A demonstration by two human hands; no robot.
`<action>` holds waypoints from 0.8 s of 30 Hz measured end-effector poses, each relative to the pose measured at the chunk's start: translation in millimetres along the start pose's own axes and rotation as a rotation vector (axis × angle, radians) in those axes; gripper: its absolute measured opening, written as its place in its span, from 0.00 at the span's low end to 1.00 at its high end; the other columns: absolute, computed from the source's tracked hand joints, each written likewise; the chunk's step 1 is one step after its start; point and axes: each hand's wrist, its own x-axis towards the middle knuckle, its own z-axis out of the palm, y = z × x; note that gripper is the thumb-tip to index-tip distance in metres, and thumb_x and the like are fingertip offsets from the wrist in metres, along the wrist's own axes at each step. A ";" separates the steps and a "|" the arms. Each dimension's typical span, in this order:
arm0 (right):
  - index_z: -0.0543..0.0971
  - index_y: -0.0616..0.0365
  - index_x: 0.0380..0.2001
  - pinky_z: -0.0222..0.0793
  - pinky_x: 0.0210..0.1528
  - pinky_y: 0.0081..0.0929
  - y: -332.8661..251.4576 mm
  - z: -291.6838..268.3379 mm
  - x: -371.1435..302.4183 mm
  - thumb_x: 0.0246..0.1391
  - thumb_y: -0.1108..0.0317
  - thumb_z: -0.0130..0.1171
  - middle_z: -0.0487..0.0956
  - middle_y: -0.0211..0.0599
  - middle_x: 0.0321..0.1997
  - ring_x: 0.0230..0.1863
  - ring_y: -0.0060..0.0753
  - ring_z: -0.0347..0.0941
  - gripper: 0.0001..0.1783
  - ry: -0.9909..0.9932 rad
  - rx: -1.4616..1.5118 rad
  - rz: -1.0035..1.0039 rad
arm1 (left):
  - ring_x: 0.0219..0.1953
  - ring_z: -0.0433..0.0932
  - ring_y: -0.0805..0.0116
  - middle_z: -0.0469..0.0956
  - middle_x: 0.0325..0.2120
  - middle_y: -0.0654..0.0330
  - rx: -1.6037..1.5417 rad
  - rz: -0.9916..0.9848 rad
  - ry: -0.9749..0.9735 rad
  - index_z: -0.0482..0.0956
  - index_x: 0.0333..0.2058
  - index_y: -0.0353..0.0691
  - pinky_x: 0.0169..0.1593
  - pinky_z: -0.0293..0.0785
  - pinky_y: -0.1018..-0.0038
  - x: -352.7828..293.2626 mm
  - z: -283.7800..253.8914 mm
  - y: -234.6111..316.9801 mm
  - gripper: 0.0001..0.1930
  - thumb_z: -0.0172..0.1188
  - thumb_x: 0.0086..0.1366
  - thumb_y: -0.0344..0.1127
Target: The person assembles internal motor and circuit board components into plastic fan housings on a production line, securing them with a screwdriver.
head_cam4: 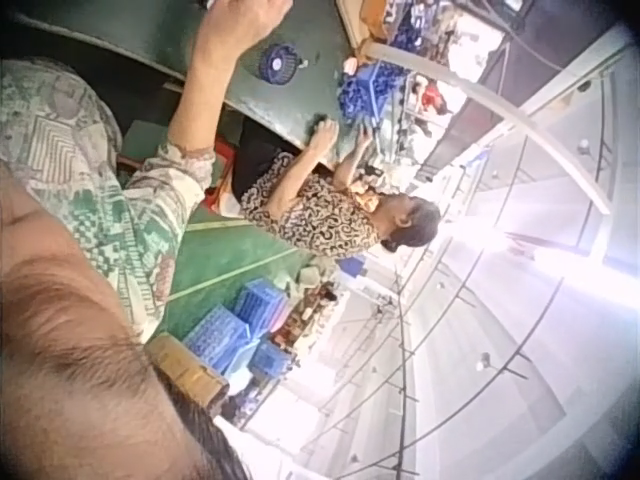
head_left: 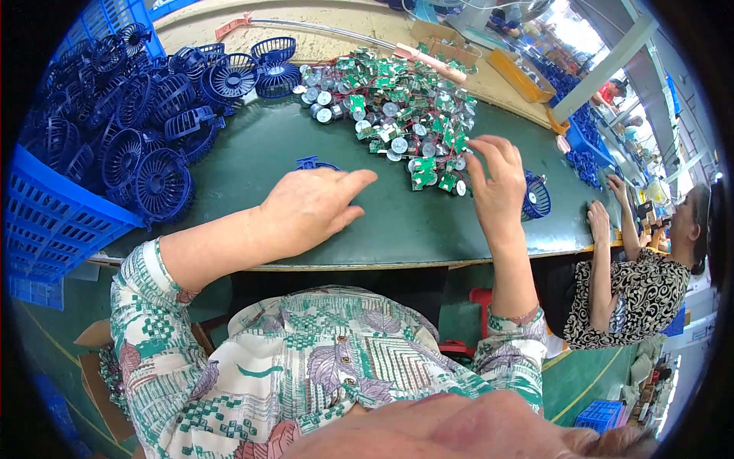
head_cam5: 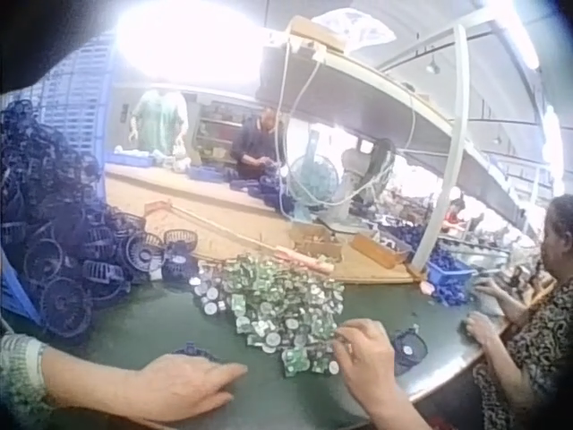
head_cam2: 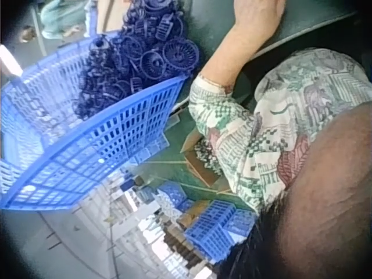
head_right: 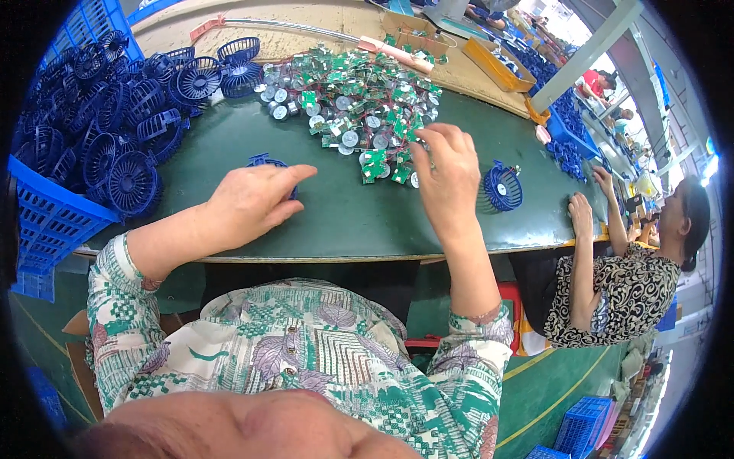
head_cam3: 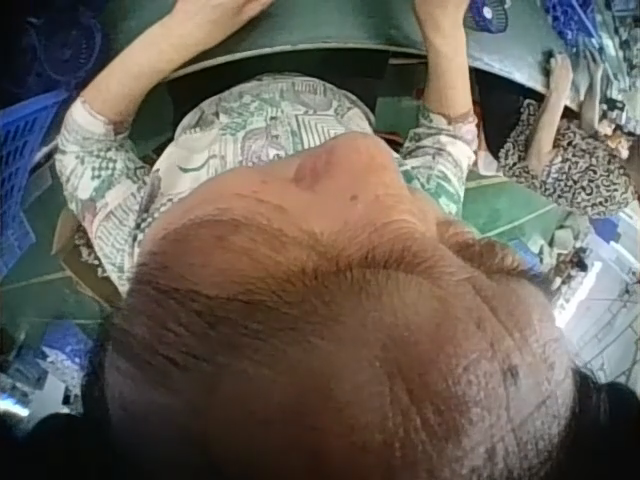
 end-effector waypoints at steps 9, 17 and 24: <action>0.82 0.57 0.33 0.67 0.49 0.39 6.4 49.6 40.6 0.49 0.65 0.64 0.79 0.38 0.42 0.49 0.44 0.72 0.09 -0.243 -0.211 -0.060 | 0.52 0.71 0.50 0.72 0.49 0.52 -0.133 -0.098 0.172 0.76 0.45 0.38 0.55 0.69 0.61 0.6 0.2 -48.0 0.16 0.62 0.58 0.33; 0.80 0.62 0.30 0.63 0.31 0.20 28.3 22.3 75.1 0.57 0.69 0.61 0.76 0.26 0.25 0.28 0.17 0.66 0.07 0.176 0.428 0.186 | 0.47 0.75 0.52 0.76 0.42 0.51 -0.069 -0.091 0.129 0.78 0.44 0.37 0.50 0.74 0.60 -4.0 0.1 -41.9 0.17 0.62 0.59 0.41; 0.81 0.64 0.32 0.65 0.41 0.16 48.5 16.9 37.7 0.59 0.69 0.59 0.80 0.27 0.31 0.36 0.16 0.71 0.08 -0.023 0.454 0.366 | 0.46 0.76 0.49 0.77 0.43 0.50 -0.025 -0.114 -0.076 0.75 0.48 0.37 0.50 0.72 0.59 -6.9 -27.7 -52.4 0.18 0.60 0.61 0.38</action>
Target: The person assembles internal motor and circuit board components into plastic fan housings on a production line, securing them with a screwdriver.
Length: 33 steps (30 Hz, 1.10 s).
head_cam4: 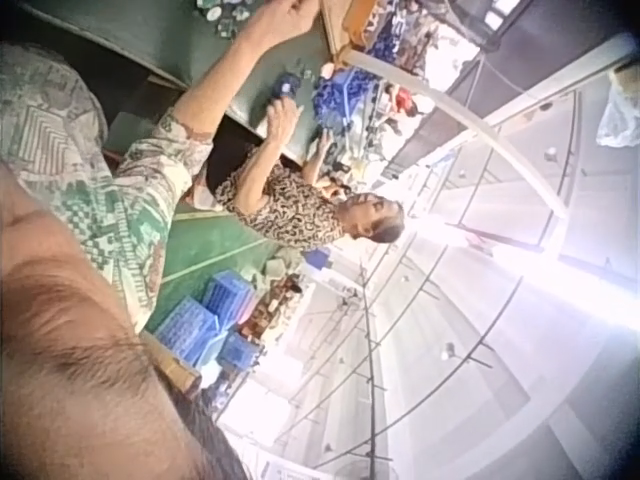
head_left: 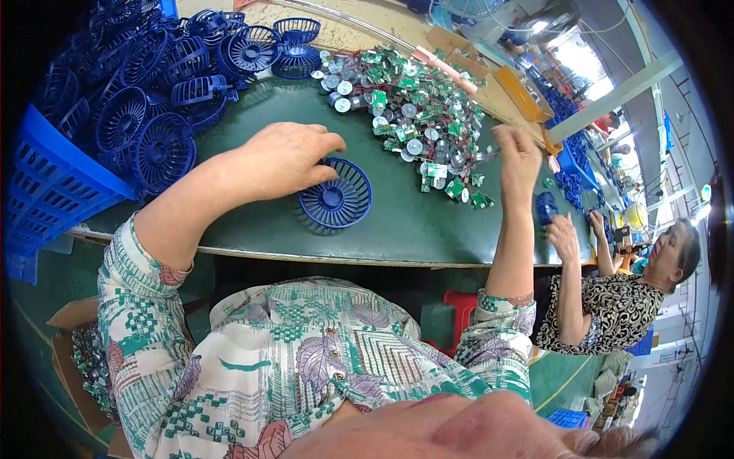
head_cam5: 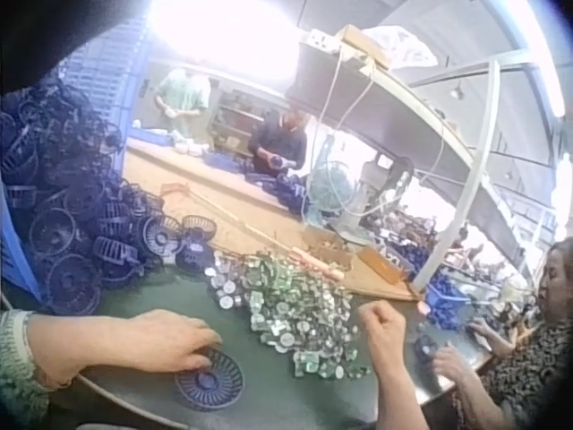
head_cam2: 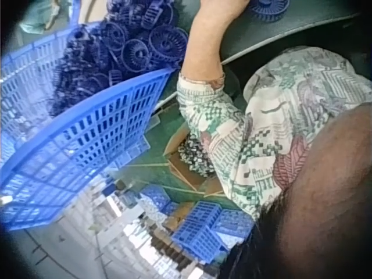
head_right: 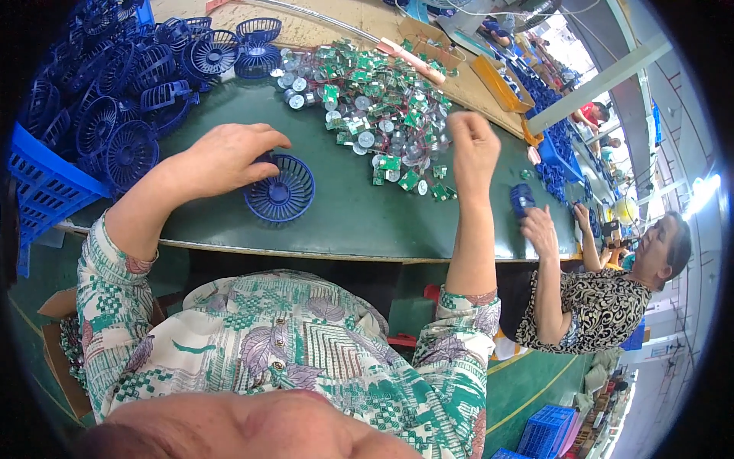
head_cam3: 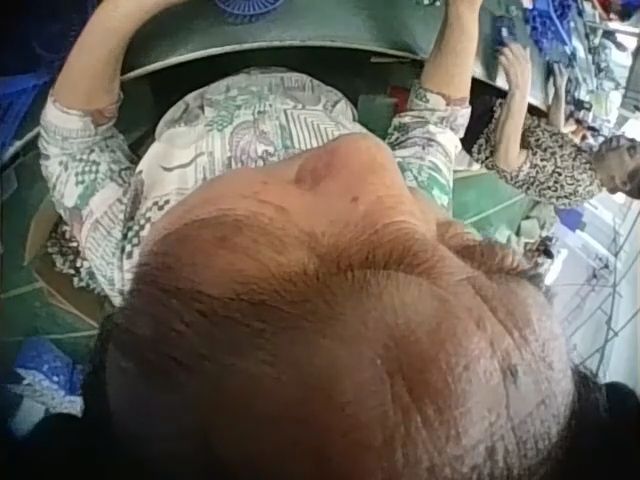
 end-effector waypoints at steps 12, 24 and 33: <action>0.79 0.58 0.27 0.68 0.30 0.16 29.0 -26.6 -42.5 0.61 0.68 0.54 0.78 0.29 0.27 0.27 0.17 0.71 0.10 0.200 0.302 0.297 | 0.37 0.79 0.49 0.81 0.30 0.48 -0.082 -0.041 -0.041 0.80 0.35 0.37 0.43 0.74 0.57 5.0 15.4 2.7 0.11 0.59 0.60 0.39; 0.76 0.56 0.33 0.73 0.27 0.21 50.8 -35.2 -63.0 0.63 0.65 0.55 0.77 0.27 0.30 0.26 0.18 0.72 0.07 0.239 0.544 0.340 | 0.34 0.79 0.48 0.80 0.27 0.48 -0.207 -0.070 -0.045 0.80 0.31 0.35 0.40 0.73 0.56 5.9 16.5 8.1 0.12 0.58 0.60 0.39; 0.79 0.61 0.40 0.71 0.46 0.31 14.5 -12.8 -60.3 0.57 0.70 0.56 0.79 0.40 0.38 0.41 0.36 0.76 0.09 0.228 -0.273 0.033 | 0.33 0.78 0.47 0.79 0.28 0.48 -0.174 -0.042 -0.025 0.79 0.32 0.34 0.38 0.73 0.58 5.6 23.8 7.0 0.10 0.58 0.60 0.37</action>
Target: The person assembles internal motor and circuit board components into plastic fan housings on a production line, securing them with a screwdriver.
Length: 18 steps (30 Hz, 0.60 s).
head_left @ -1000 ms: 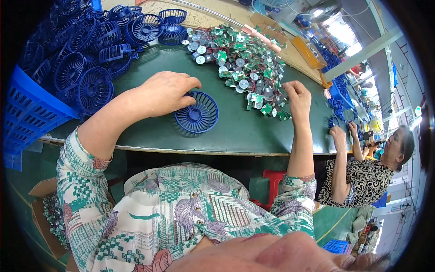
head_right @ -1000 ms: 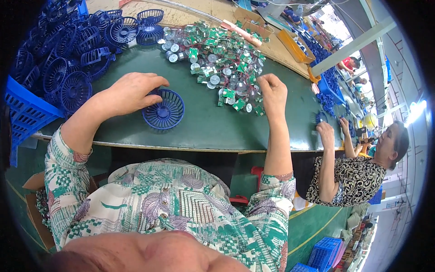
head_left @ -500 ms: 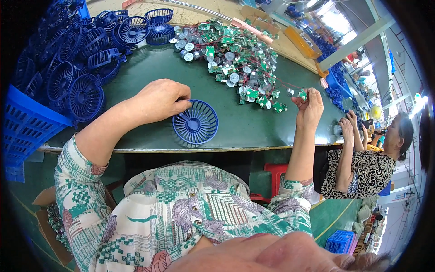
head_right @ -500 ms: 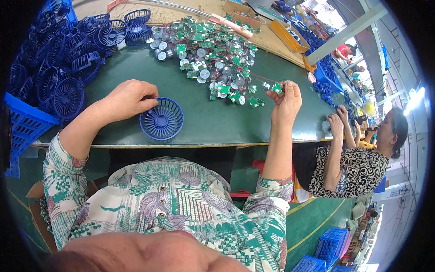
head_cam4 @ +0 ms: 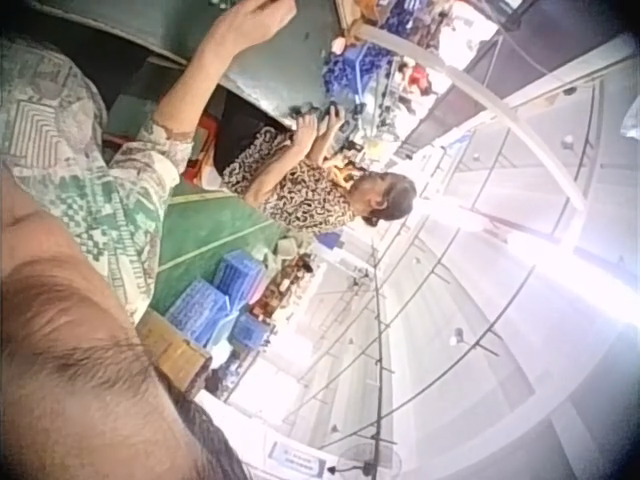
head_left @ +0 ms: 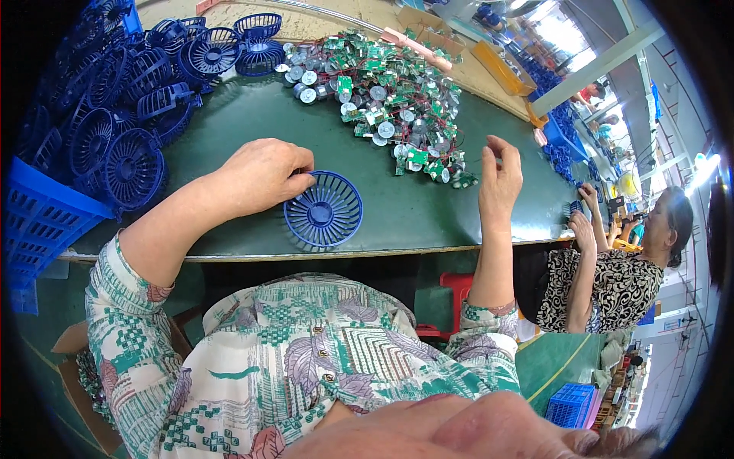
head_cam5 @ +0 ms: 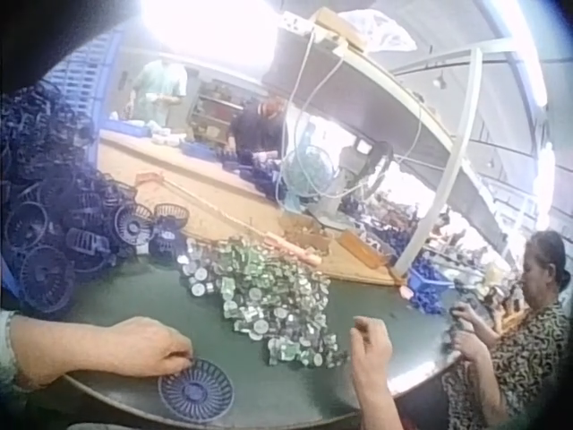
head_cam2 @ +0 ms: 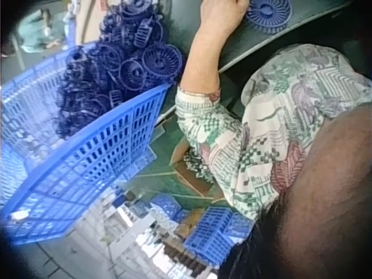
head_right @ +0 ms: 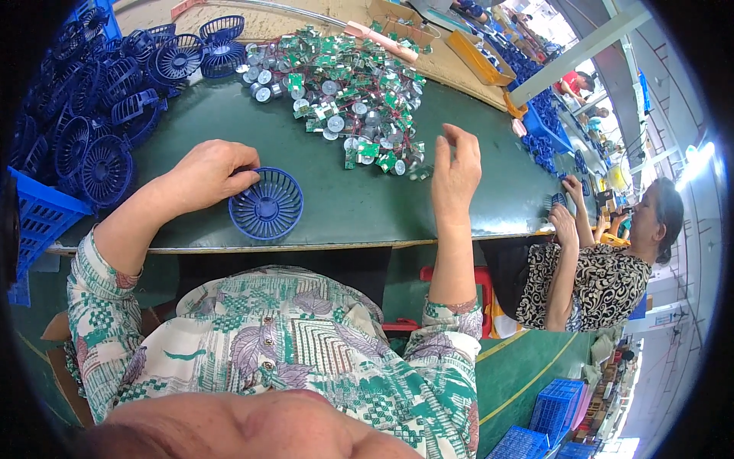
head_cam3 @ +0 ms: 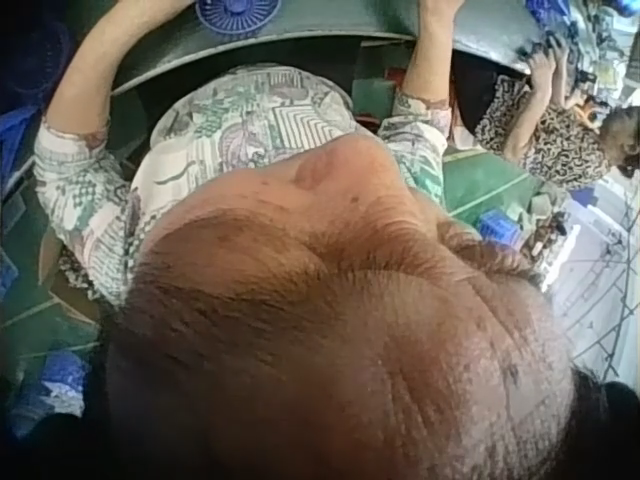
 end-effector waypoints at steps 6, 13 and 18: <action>0.81 0.58 0.36 0.68 0.49 0.35 -29.6 14.3 21.7 0.55 0.67 0.58 0.79 0.40 0.38 0.47 0.43 0.73 0.08 -0.332 -0.289 -0.159 | 0.34 0.79 0.48 0.80 0.28 0.48 0.025 0.016 0.007 0.79 0.32 0.35 0.40 0.73 0.57 -0.2 0.6 0.4 0.11 0.57 0.60 0.38; 0.83 0.63 0.27 0.66 0.37 0.20 -28.4 28.5 69.9 0.53 0.71 0.61 0.80 0.28 0.26 0.31 0.20 0.72 0.06 -0.203 0.284 0.024 | 0.36 0.79 0.49 0.80 0.28 0.48 0.038 0.034 0.012 0.80 0.33 0.37 0.42 0.74 0.57 -0.4 4.5 -3.2 0.11 0.57 0.60 0.39; 0.83 0.62 0.27 0.65 0.35 0.20 -26.1 24.0 88.7 0.54 0.71 0.60 0.78 0.27 0.25 0.29 0.19 0.70 0.07 -0.174 0.306 0.079 | 0.36 0.79 0.49 0.80 0.28 0.48 0.060 0.053 0.036 0.81 0.33 0.37 0.42 0.74 0.56 -2.0 4.4 -0.7 0.12 0.56 0.60 0.39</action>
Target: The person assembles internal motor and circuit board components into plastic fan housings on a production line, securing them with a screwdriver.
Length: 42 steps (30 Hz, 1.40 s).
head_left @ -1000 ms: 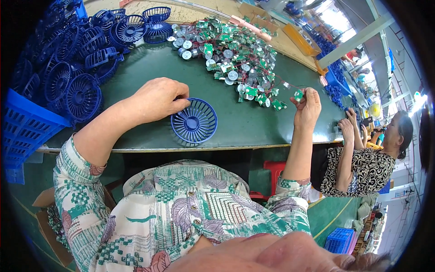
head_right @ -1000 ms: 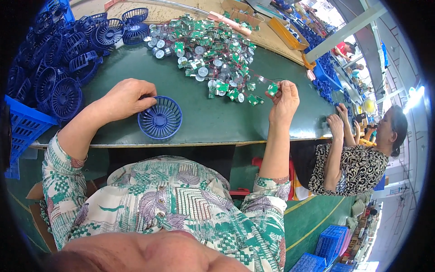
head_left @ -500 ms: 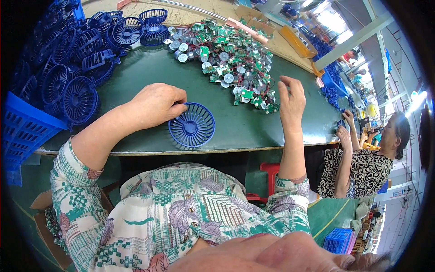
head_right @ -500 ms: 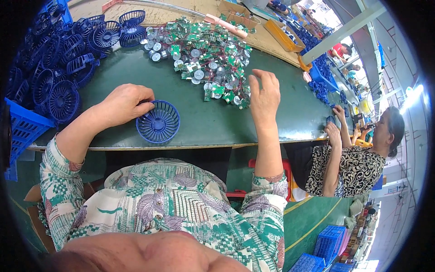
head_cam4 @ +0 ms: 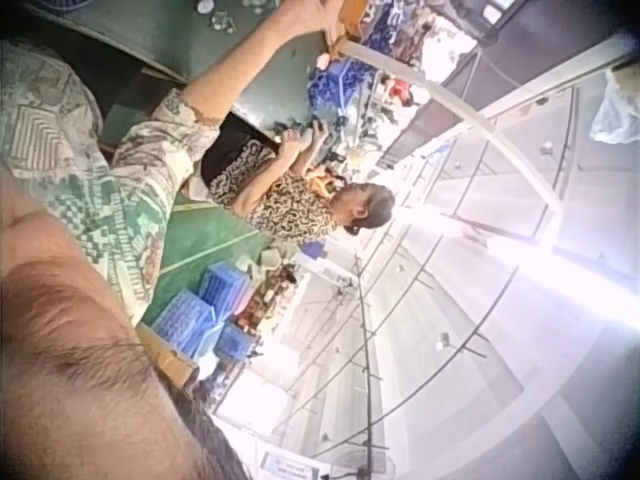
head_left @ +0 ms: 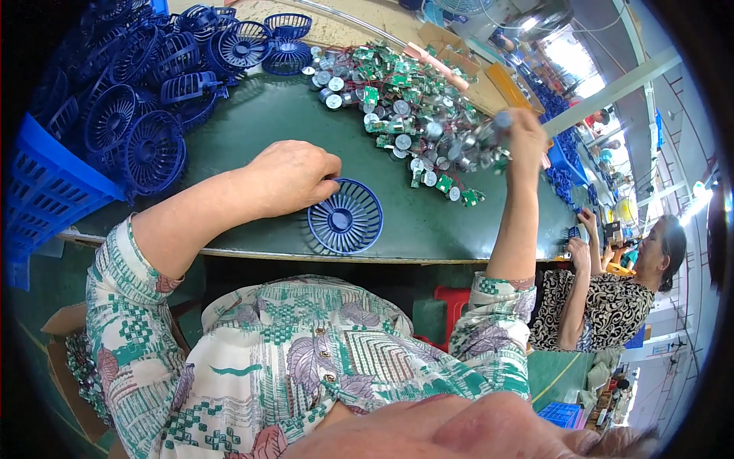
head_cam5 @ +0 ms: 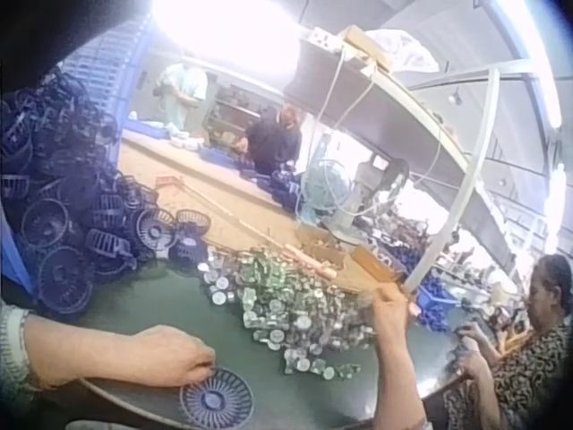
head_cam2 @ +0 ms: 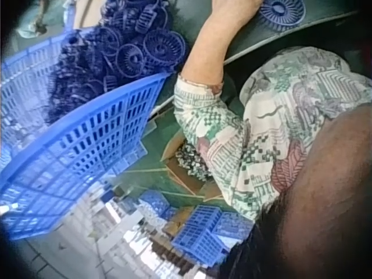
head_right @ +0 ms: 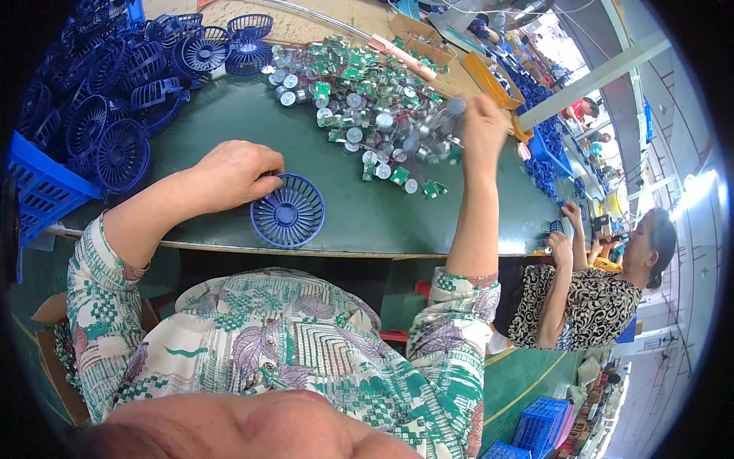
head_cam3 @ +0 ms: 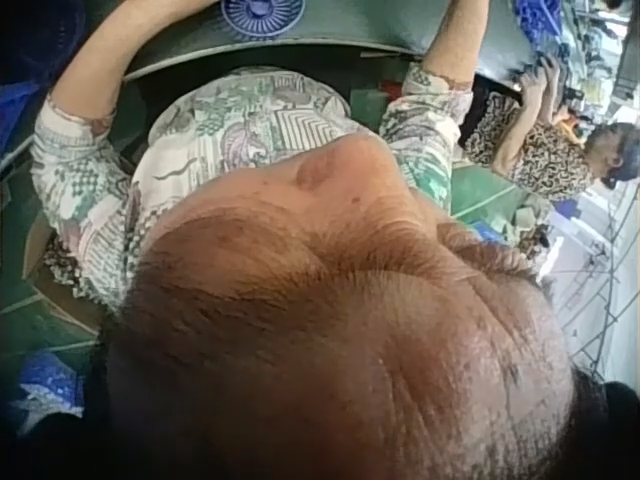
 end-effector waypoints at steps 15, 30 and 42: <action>0.79 0.57 0.25 0.61 0.26 0.18 39.2 -23.9 -2.5 0.57 0.68 0.56 0.75 0.26 0.22 0.22 0.19 0.69 0.08 -0.148 0.073 0.320 | 0.35 0.79 0.49 0.80 0.28 0.49 -0.102 -0.042 0.043 0.81 0.33 0.38 0.41 0.74 0.56 1.8 1.3 0.4 0.11 0.56 0.58 0.38; 0.80 0.61 0.28 0.71 0.36 0.40 121.1 -58.8 7.9 0.57 0.62 0.56 0.80 0.49 0.27 0.31 0.49 0.78 0.13 0.062 -0.693 -0.092 | 0.36 0.79 0.49 0.80 0.30 0.50 -0.123 -0.099 0.146 0.80 0.32 0.36 0.40 0.73 0.56 1.0 0.9 1.0 0.10 0.57 0.58 0.36; 0.81 0.62 0.27 0.68 0.32 0.37 148.6 -96.3 15.5 0.55 0.61 0.54 0.78 0.45 0.23 0.25 0.41 0.73 0.14 0.052 -0.453 -0.026 | 0.34 0.79 0.49 0.80 0.29 0.49 -0.138 -0.125 0.115 0.79 0.38 0.36 0.40 0.73 0.58 3.8 2.1 1.7 0.10 0.56 0.59 0.32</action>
